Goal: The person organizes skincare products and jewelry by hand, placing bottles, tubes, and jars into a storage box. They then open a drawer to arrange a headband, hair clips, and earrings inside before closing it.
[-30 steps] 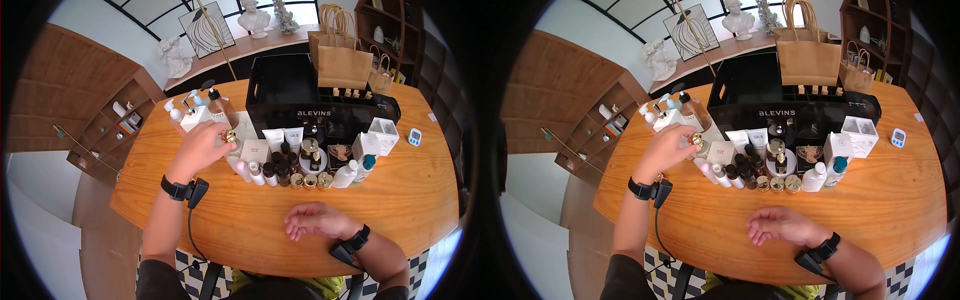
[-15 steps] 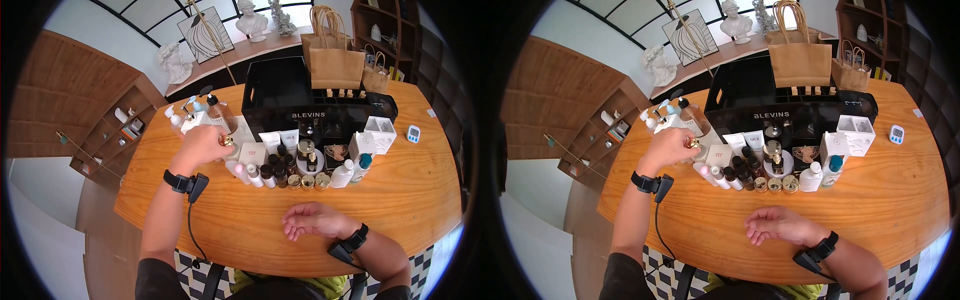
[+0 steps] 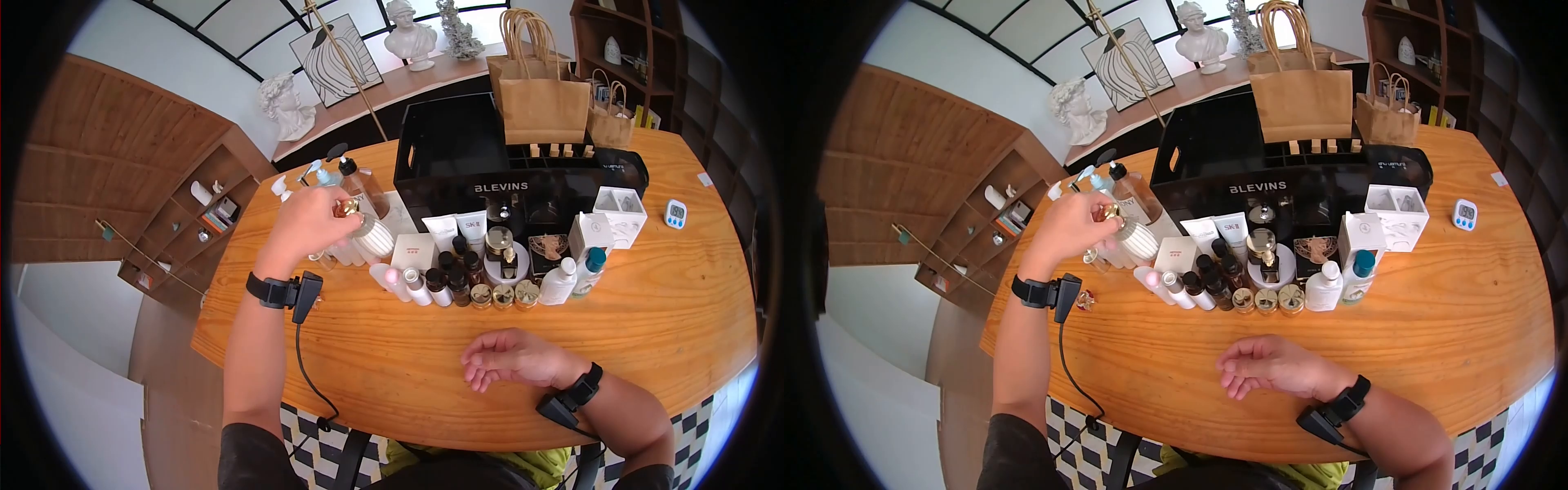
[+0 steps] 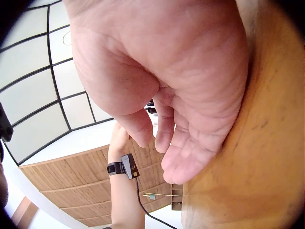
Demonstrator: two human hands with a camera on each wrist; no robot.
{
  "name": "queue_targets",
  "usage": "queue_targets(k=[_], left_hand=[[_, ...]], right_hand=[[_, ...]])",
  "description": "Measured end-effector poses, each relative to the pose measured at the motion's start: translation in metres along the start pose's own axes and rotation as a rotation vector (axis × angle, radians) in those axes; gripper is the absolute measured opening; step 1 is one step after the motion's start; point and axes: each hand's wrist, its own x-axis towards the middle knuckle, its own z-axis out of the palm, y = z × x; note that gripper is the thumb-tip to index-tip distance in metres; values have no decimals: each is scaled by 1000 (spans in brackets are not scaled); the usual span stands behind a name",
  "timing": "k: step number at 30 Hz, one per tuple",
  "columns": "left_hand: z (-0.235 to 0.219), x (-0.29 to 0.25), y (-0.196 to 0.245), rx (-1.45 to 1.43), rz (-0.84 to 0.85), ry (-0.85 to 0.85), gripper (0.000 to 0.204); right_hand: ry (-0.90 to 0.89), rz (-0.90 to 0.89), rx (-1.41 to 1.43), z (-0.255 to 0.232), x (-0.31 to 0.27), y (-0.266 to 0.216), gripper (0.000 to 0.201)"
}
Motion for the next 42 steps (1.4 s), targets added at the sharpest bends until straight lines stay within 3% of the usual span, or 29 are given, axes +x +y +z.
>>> queue_targets(k=[9, 11, 15, 17, 22, 24, 25, 27, 29, 30, 31, 32, 33, 35, 37, 38, 40, 42], left_hand=[[-26, -9, -5, -68, 20, 65, 35], [-27, -10, -12, -82, 86, 115, 26], [-30, -21, -11, -186, 60, 83, 23], [-23, -30, 1, -498, 54, 23, 23], [-6, -69, 52, -372, 212, 81, 25], [6, -88, 77, -425, 151, 58, 29], [8, -97, 84, -283, 271, 43, 33], [29, -109, 87, -349, 321, 30, 36], [43, -118, 96, -383, 318, -9, 37], [49, -121, 100, -404, 297, -35, 38], [54, -123, 103, -421, 294, -34, 38], [60, -124, 106, -403, 370, -7, 40], [64, -126, 108, -383, 439, 22, 41], [68, -126, 115, -380, 409, 8, 42], [75, -124, 116, -337, 513, 31, 40], [79, -125, 116, -345, 462, 36, 40], [85, -122, 117, -373, 543, 99, 41], [91, -119, 116, -385, 532, 139, 40]], right_hand=[[-7, -1, -3, -1, 1, 2, 30], [1, 0, -11, 1, 0, 1, 30], [14, -9, -38, 2, 0, 2, 32], [41, -9, -79, 6, 0, -3, 34], [44, -60, -131, 4, 2, 3, 40], [62, -59, -124, 2, 3, 7, 40], [36, -57, -124, 2, 3, 7, 39], [61, -72, -178, 12, -2, -1, 37], [-86, 101, -627, 23, -11, -14, 30], [-74, 113, -624, 28, -17, -17, 30], [-213, 83, -731, 32, -23, -20, 31], [-359, 57, -836, 38, -30, -24, 32], [-363, 81, -837, 46, -39, -36, 32], [-103, -155, -871, 65, -58, -67, 28], [293, -197, -845, 80, -67, -82, 29], [253, -163, -844, 77, -66, -78, 29], [602, -429, -1231, 66, -54, -71, 43], [594, -456, -1249, 67, -41, -60, 47]])
